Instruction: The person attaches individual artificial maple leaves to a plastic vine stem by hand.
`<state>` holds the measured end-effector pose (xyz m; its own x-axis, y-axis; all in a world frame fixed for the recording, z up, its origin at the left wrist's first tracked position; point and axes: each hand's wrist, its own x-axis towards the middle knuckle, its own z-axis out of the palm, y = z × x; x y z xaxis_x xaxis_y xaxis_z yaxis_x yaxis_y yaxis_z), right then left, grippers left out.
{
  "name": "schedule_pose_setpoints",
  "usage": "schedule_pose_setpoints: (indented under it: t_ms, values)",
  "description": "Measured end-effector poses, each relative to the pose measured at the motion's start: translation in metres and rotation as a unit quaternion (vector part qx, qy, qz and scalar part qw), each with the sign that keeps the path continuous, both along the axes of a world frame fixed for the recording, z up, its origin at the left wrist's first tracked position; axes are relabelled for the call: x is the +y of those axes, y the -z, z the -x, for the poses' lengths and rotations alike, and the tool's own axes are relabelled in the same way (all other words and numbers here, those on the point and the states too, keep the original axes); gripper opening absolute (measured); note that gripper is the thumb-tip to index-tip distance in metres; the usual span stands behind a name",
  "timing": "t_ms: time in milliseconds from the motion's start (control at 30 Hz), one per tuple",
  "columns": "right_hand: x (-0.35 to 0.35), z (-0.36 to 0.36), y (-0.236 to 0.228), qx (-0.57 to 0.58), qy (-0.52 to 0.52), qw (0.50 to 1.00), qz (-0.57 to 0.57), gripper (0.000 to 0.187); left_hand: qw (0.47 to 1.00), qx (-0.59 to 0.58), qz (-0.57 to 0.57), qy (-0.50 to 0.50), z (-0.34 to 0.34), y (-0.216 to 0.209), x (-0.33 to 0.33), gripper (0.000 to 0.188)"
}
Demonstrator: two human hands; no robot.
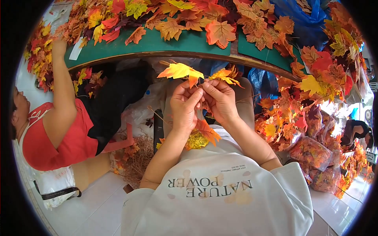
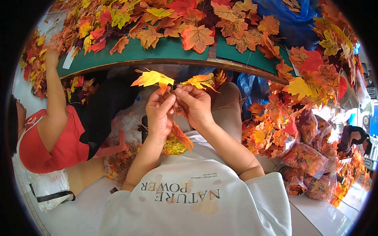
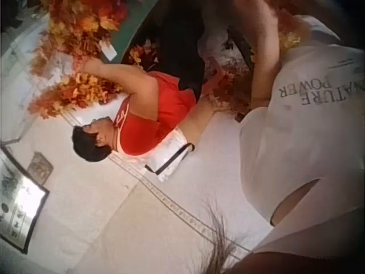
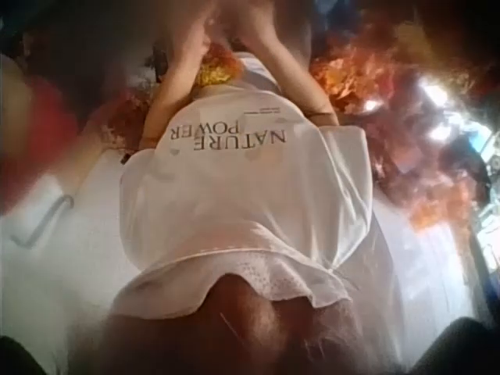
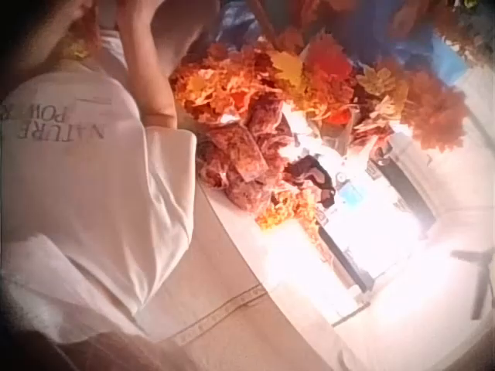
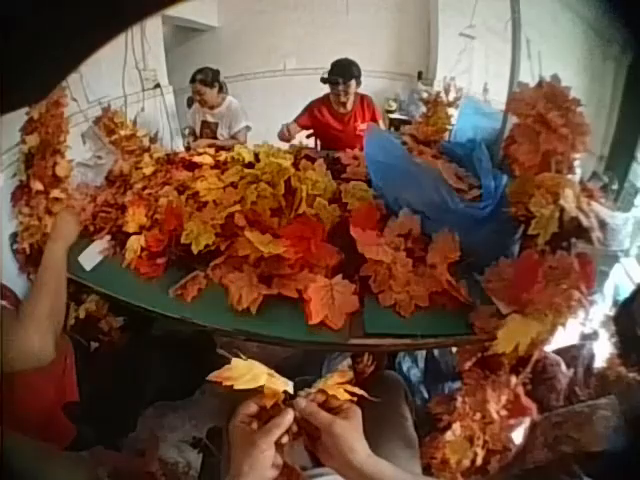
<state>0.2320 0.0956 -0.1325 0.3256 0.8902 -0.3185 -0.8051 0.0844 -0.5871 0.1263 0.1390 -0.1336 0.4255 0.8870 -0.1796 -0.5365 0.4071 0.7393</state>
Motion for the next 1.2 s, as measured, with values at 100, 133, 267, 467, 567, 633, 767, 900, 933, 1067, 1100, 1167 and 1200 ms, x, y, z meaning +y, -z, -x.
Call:
schedule_pose_setpoints:
  t_ms: [100, 133, 267, 467, 567, 633, 767, 900, 933, 1067, 1100, 1167, 1200]
  values:
    - [0.001, 0.0, -0.004, -0.019, 0.021, 1.0, 0.002, 0.012, 1.0, -0.007, -0.026, -0.009, -0.002, 0.001, -0.001, 0.03]
    - [0.0, -0.001, 0.001, -0.028, 0.018, 0.999, -0.009, 0.012, 1.0, -0.008, -0.026, -0.01, -0.002, 0.001, -0.001, 0.03]
    - [-0.002, 0.0, 0.013, -0.029, 0.008, 0.999, -0.033, 0.012, 1.0, 0.018, -0.012, 0.001, -0.003, 0.002, -0.001, 0.029]
    - [-0.005, 0.003, 0.015, -0.026, 0.009, 0.999, -0.018, 0.01, 1.0, 0.009, -0.012, 0.007, 0.003, 0.014, 0.0, 0.029]
    - [-0.007, 0.002, 0.014, -0.044, -0.017, 0.999, -0.015, 0.012, 1.0, 0.025, -0.008, -0.001, 0.005, 0.016, 0.002, 0.023]
    - [-0.006, 0.003, 0.015, -0.014, -0.035, 0.999, -0.011, 0.013, 0.999, 0.044, -0.016, 0.016, 0.007, 0.019, 0.004, 0.021]
    - [-0.008, 0.0, 0.027, -0.079, -0.07, 0.994, 0.003, 0.011, 0.998, 0.051, -0.036, 0.015, 0.005, 0.021, 0.005, 0.017]
    - [-0.008, -0.003, 0.03, -0.137, -0.05, 0.989, 0.015, 0.011, 0.989, 0.106, -0.088, 0.046, 0.002, 0.019, 0.013, 0.014]
    - [-0.011, -0.008, 0.031, -0.18, -0.063, 0.981, 0.026, 0.014, 0.984, 0.125, -0.099, 0.075, 0.0, 0.017, 0.016, 0.014]
    - [-0.016, -0.01, 0.021, -0.304, -0.034, 0.952, -0.008, 0.018, 0.966, 0.173, -0.157, 0.108, 0.005, 0.019, 0.031, 0.014]
    - [-0.012, -0.009, 0.028, -0.265, -0.023, 0.958, -0.107, 0.018, 0.964, 0.19, -0.176, 0.064, 0.004, 0.022, 0.036, 0.011]
    - [-0.018, -0.011, 0.038, -0.293, -0.051, 0.952, -0.073, 0.022, 0.968, 0.183, -0.163, 0.064, 0.006, 0.025, 0.04, 0.01]
    - [-0.019, -0.013, 0.037, -0.292, -0.052, 0.952, -0.076, 0.022, 0.967, 0.185, -0.165, 0.062, 0.007, 0.023, 0.041, 0.01]
